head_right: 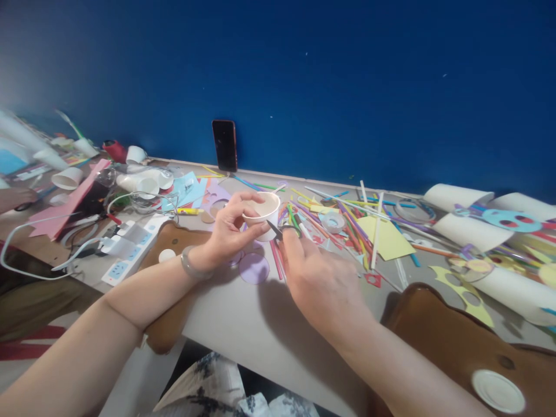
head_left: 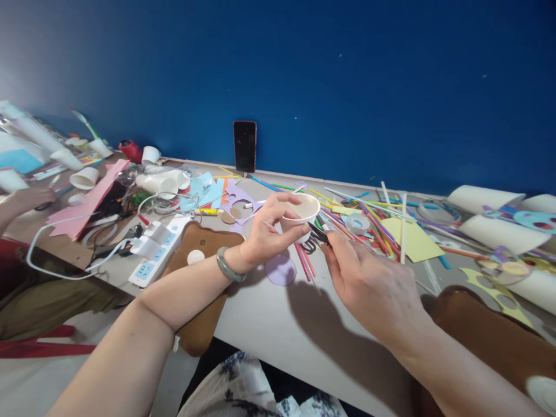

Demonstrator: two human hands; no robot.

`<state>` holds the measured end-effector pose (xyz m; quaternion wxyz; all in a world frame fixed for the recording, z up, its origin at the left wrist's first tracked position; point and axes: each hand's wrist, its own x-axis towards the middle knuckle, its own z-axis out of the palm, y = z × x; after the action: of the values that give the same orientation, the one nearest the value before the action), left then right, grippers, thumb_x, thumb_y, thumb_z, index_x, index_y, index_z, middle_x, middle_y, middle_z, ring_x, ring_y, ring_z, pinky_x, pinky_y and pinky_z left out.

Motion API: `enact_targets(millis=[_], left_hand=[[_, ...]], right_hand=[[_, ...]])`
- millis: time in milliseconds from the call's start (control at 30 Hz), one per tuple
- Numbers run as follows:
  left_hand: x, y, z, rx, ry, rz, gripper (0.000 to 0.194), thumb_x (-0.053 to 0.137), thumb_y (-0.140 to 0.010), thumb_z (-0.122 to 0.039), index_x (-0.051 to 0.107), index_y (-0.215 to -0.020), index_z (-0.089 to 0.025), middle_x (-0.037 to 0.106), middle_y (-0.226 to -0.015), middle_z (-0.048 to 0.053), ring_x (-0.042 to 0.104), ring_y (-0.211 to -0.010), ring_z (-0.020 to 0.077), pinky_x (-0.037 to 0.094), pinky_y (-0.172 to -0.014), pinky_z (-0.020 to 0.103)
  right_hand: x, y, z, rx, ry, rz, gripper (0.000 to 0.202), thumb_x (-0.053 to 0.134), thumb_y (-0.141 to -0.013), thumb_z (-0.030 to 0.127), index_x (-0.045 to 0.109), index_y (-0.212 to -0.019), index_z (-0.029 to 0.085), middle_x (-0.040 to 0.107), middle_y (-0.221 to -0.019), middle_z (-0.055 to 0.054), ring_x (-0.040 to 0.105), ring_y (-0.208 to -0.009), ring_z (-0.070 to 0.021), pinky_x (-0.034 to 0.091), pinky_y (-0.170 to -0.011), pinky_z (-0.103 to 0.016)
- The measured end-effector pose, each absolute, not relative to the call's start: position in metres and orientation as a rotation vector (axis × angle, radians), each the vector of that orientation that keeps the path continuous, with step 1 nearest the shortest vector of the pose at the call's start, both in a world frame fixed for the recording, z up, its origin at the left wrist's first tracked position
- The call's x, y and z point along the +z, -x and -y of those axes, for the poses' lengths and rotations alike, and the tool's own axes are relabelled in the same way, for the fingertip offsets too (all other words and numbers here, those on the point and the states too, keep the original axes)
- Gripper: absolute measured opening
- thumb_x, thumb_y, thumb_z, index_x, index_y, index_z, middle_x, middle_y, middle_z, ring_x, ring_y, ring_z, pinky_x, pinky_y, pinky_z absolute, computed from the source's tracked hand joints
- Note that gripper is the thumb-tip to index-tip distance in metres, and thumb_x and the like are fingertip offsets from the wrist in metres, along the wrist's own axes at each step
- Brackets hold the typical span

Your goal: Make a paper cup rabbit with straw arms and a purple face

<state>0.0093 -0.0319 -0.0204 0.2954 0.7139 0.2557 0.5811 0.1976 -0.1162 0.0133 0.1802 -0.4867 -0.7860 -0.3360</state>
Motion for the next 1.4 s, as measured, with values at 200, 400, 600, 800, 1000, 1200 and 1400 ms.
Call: enact_targets(millis=[200,400,600,800,1000,1200,1400], left_hand=[[-0.022,-0.008,0.031,1.561,-2.021,-0.747,0.026,0.078,-0.086,-0.04,0.063,-0.077,-0.02,0.063,-0.1,0.005,0.063,-0.094,0.0183,0.054,-0.087,0.039],[-0.024,-0.007,0.03,1.625,-2.202,-0.785,0.019,0.074,-0.089,-0.034,0.064,-0.08,-0.021,0.061,-0.096,0.004,0.062,-0.094,0.0179,0.053,-0.085,0.037],[-0.024,-0.008,0.032,1.716,-2.288,-0.754,0.012,0.067,-0.093,-0.025,0.064,-0.082,-0.021,0.059,-0.096,0.004,0.061,-0.093,0.0164,0.053,-0.083,0.035],[-0.026,-0.007,0.031,1.695,-2.269,-0.756,0.011,0.068,-0.092,-0.025,0.064,-0.083,-0.021,0.058,-0.099,0.004,0.061,-0.094,0.0167,0.054,-0.084,0.035],[-0.026,-0.007,0.031,1.73,-2.302,-0.753,0.009,0.068,-0.093,-0.022,0.064,-0.084,-0.021,0.058,-0.1,0.004,0.062,-0.096,0.0169,0.054,-0.086,0.035],[-0.025,-0.008,0.032,1.768,-2.354,-0.74,0.009,0.068,-0.093,-0.02,0.065,-0.085,-0.019,0.057,-0.098,0.004,0.062,-0.095,0.0155,0.055,-0.083,0.032],[-0.026,-0.01,0.03,1.814,-2.332,-0.764,0.01,0.07,-0.092,-0.022,0.064,-0.084,-0.02,0.058,-0.099,0.004,0.062,-0.097,0.0157,0.056,-0.085,0.032]], right_hand=[[0.011,-0.195,0.117,-0.919,1.44,2.224,0.017,0.053,-0.094,0.017,0.069,-0.1,0.014,0.067,-0.061,-0.003,0.051,-0.042,-0.0138,0.02,-0.048,-0.029],[0.009,-0.197,0.109,-0.372,1.444,2.21,0.032,0.043,-0.103,0.032,0.07,-0.102,0.015,0.066,-0.058,-0.002,0.05,-0.04,-0.0144,0.024,-0.048,-0.028],[0.019,-0.201,0.1,0.444,1.427,2.087,0.03,0.045,-0.103,0.035,0.068,-0.099,0.017,0.066,-0.062,0.0,0.058,-0.05,-0.015,0.038,-0.051,-0.025],[0.006,-0.197,0.104,-0.248,1.432,2.22,0.031,0.045,-0.103,0.03,0.071,-0.106,0.014,0.068,-0.061,-0.003,0.053,-0.043,-0.0147,0.026,-0.048,-0.027],[-0.003,-0.193,0.105,-0.5,1.455,2.206,0.031,0.046,-0.102,0.026,0.073,-0.111,0.012,0.069,-0.064,-0.006,0.052,-0.043,-0.0151,0.023,-0.048,-0.03],[0.012,-0.194,0.097,0.442,1.387,2.024,0.032,0.045,-0.103,0.036,0.071,-0.104,0.018,0.067,-0.064,-0.001,0.059,-0.052,-0.0161,0.039,-0.051,-0.026],[0.0,-0.193,0.098,-0.057,1.425,2.118,0.035,0.045,-0.103,0.035,0.073,-0.109,0.015,0.07,-0.066,-0.005,0.056,-0.048,-0.0166,0.031,-0.05,-0.029]])
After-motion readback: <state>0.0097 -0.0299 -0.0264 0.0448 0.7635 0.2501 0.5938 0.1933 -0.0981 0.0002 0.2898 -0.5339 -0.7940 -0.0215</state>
